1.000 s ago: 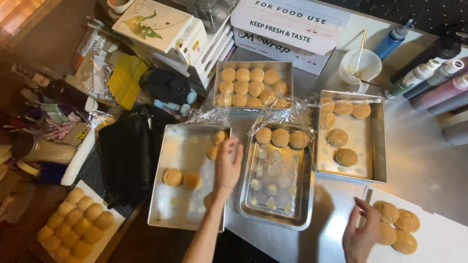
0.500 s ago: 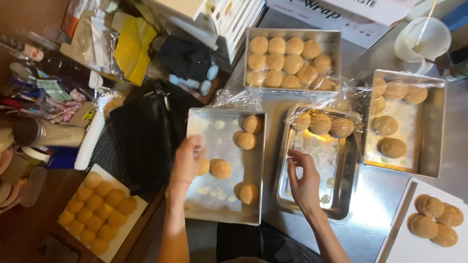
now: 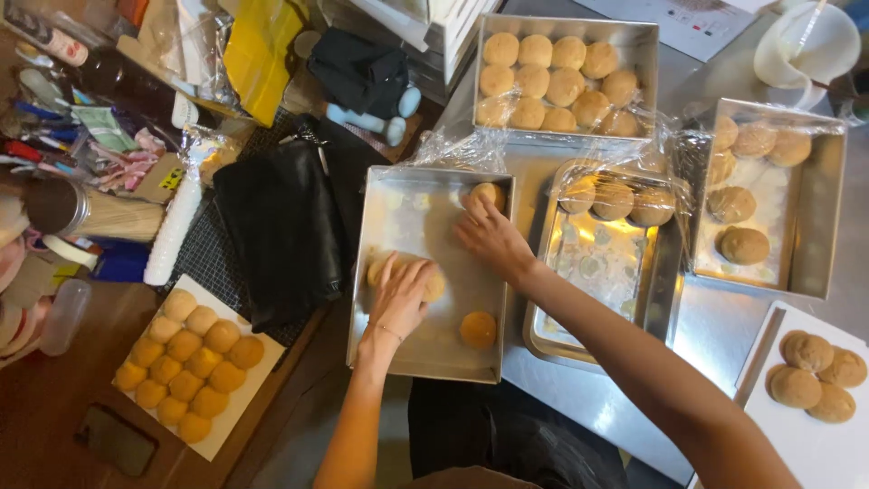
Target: Arrange round pastries onto boards to form large letter shapes.
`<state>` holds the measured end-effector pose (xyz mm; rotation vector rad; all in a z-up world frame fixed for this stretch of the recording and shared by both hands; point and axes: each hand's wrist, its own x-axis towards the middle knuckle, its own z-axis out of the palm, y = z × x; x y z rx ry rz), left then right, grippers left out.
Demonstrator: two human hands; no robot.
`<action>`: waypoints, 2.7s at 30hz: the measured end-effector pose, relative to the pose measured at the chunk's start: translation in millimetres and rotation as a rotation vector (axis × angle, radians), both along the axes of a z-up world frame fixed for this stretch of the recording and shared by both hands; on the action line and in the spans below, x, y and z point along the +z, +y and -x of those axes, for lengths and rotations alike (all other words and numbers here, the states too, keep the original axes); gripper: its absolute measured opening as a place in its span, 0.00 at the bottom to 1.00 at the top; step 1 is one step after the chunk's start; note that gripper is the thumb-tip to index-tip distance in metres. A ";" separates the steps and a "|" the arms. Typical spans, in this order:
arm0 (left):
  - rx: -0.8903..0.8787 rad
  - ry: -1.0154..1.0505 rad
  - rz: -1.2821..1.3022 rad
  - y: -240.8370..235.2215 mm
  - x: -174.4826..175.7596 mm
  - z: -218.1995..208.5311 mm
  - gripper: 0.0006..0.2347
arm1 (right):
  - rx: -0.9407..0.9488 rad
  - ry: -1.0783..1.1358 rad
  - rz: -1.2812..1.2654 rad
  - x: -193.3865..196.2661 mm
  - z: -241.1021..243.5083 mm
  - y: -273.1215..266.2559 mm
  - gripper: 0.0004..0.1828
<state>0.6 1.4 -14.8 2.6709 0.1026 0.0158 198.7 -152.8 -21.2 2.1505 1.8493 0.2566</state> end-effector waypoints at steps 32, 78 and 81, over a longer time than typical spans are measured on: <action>-0.093 0.169 0.450 -543.4 30.8 -76.8 0.28 | -1.532 0.775 -1.121 50.2 149.8 -544.3 0.40; 0.445 -0.275 0.535 -137.5 78.1 3.1 0.11 | -0.994 0.462 -1.063 100.1 115.5 -387.6 0.07; 0.260 -0.070 -0.215 -17.3 46.3 20.8 0.21 | -0.917 0.820 -1.005 116.6 100.5 -283.5 0.13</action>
